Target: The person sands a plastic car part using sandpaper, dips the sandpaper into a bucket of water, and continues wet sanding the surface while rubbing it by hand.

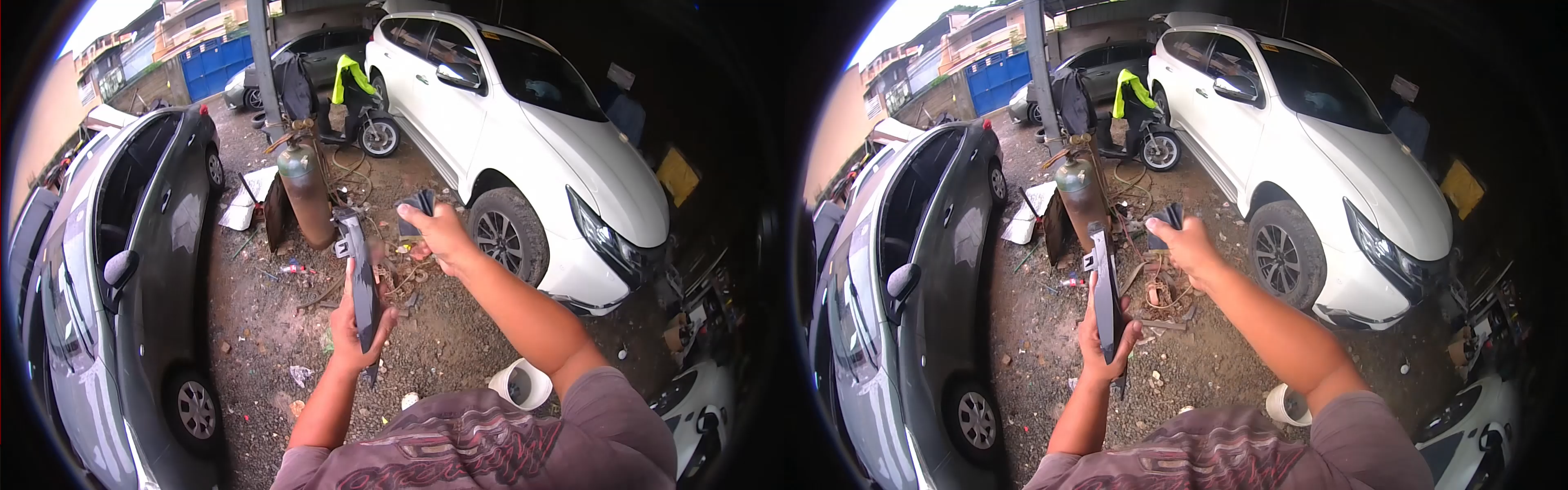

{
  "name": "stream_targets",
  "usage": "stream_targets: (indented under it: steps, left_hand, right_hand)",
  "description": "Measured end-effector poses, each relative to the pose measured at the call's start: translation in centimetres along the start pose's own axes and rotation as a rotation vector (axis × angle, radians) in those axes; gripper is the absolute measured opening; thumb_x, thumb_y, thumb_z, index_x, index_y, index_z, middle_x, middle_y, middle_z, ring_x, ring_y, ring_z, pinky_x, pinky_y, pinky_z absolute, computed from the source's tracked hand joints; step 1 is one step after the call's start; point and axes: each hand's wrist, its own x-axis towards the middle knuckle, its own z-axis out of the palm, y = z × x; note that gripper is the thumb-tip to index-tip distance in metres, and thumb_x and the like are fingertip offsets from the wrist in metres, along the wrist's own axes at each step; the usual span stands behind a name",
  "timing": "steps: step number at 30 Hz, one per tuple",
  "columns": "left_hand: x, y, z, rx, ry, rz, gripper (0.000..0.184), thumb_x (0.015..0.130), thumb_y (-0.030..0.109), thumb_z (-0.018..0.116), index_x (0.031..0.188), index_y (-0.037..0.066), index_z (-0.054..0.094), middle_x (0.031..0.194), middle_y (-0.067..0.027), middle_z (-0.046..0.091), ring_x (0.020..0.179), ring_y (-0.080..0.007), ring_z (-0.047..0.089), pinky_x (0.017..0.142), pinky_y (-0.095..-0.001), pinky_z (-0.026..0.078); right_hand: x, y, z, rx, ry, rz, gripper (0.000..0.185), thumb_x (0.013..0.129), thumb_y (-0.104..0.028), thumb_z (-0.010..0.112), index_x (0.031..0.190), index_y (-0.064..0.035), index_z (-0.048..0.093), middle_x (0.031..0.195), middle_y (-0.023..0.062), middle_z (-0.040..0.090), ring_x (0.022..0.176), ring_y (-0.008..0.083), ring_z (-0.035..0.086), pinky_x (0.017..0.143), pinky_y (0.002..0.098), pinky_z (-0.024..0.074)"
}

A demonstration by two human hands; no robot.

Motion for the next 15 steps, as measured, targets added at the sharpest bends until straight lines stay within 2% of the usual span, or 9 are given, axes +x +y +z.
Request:
stream_targets:
  steps: [1,2,4,5,6,7,10,13,15]
  left_hand:
    - [-0.1,0.1,-0.9,0.003,0.02,0.001,0.069,0.091,0.004,0.08,0.152,-0.011,0.054,0.113,-0.0104,0.075,0.081,-0.0114,0.069,0.085,-0.0295,0.058]
    - [-0.4,0.1,-2.3,0.144,-0.054,0.175,0.079,0.092,0.003,0.079,0.16,-0.009,0.041,0.113,-0.0116,0.075,0.08,-0.0118,0.07,0.08,-0.0289,0.059]
    - [-1.3,0.3,-4.0,0.367,-0.151,0.377,0.086,0.092,0.002,0.081,0.164,-0.007,0.035,0.114,-0.0148,0.076,0.082,-0.0132,0.074,0.077,-0.0293,0.061]
    - [-2.0,0.6,-4.0,0.375,-0.15,0.375,0.086,0.092,0.002,0.081,0.164,-0.007,0.035,0.114,-0.0148,0.076,0.082,-0.0132,0.074,0.077,-0.0293,0.061]
    - [-2.9,1.1,-3.4,0.297,-0.081,0.309,0.084,0.091,0.002,0.083,0.161,-0.006,0.038,0.112,-0.0142,0.076,0.083,-0.0134,0.075,0.077,-0.0294,0.061]
    - [-3.6,1.4,-3.0,0.215,-0.016,0.244,0.081,0.09,0.001,0.084,0.159,-0.006,0.04,0.109,-0.0137,0.077,0.084,-0.0137,0.075,0.077,-0.0296,0.061]
    - [-5.8,1.6,-2.5,0.305,-0.13,0.336,0.092,0.089,0.002,0.087,0.162,-0.003,0.031,0.107,-0.0114,0.076,0.084,-0.0156,0.076,0.076,-0.0295,0.06]
    - [-8.4,3.0,-2.5,0.389,-0.253,0.274,0.109,0.087,0.009,0.092,0.168,-0.001,0.02,0.115,-0.0133,0.073,0.091,-0.02,0.078,0.08,-0.0318,0.061]
    - [-9.4,5.2,-3.1,0.153,-0.493,0.176,0.12,0.083,0.013,0.096,0.17,0.0,0.014,0.124,-0.0167,0.07,0.107,-0.0247,0.077,0.094,-0.0386,0.059]
  right_hand:
    - [-1.4,0.1,-0.6,0.19,-0.081,0.079,0.034,0.103,-0.038,0.077,0.1,-0.0055,0.067,0.076,0.0004,0.063,0.06,0.0104,0.054,0.054,0.0279,0.0476]
    - [-2.9,0.2,-0.6,0.281,-0.096,0.113,0.034,0.105,-0.038,0.076,0.101,-0.0058,0.066,0.079,0.002,0.064,0.062,0.0115,0.057,0.055,0.0276,0.0488]
    - [-6.5,0.0,0.5,0.403,-0.211,0.137,0.032,0.107,-0.037,0.074,0.106,-0.0058,0.066,0.087,0.0047,0.068,0.069,0.0137,0.064,0.058,0.0271,0.0512]
    - [-8.5,0.1,0.9,0.436,-0.303,0.122,0.032,0.107,-0.036,0.073,0.109,-0.0056,0.067,0.091,0.0058,0.07,0.075,0.015,0.068,0.06,0.027,0.0523]
    - [-10.2,0.3,1.6,0.424,-0.347,0.1,0.031,0.108,-0.036,0.073,0.12,-0.0075,0.067,0.102,0.0071,0.072,0.091,0.0186,0.072,0.071,0.0324,0.057]
    - [-11.9,0.3,2.4,0.415,-0.366,0.082,0.034,0.107,-0.034,0.075,0.123,-0.0056,0.067,0.107,0.0075,0.073,0.094,0.0182,0.071,0.076,0.0331,0.0582]
    - [-15.2,1.3,4.8,0.325,-0.314,-0.151,0.028,0.105,-0.025,0.078,0.118,-0.0022,0.068,0.113,0.0067,0.075,0.103,0.0155,0.071,0.088,0.0314,0.0585]
    - [-17.5,3.0,5.4,0.337,-0.236,-0.237,0.019,0.106,-0.018,0.075,0.113,-0.0026,0.066,0.101,0.0058,0.073,0.092,0.0131,0.07,0.084,0.0315,0.0588]
    - [-19.3,3.7,5.3,0.35,-0.135,-0.222,0.019,0.105,-0.017,0.075,0.114,-0.0032,0.065,0.098,0.0035,0.071,0.087,0.0109,0.067,0.079,0.0301,0.0567]
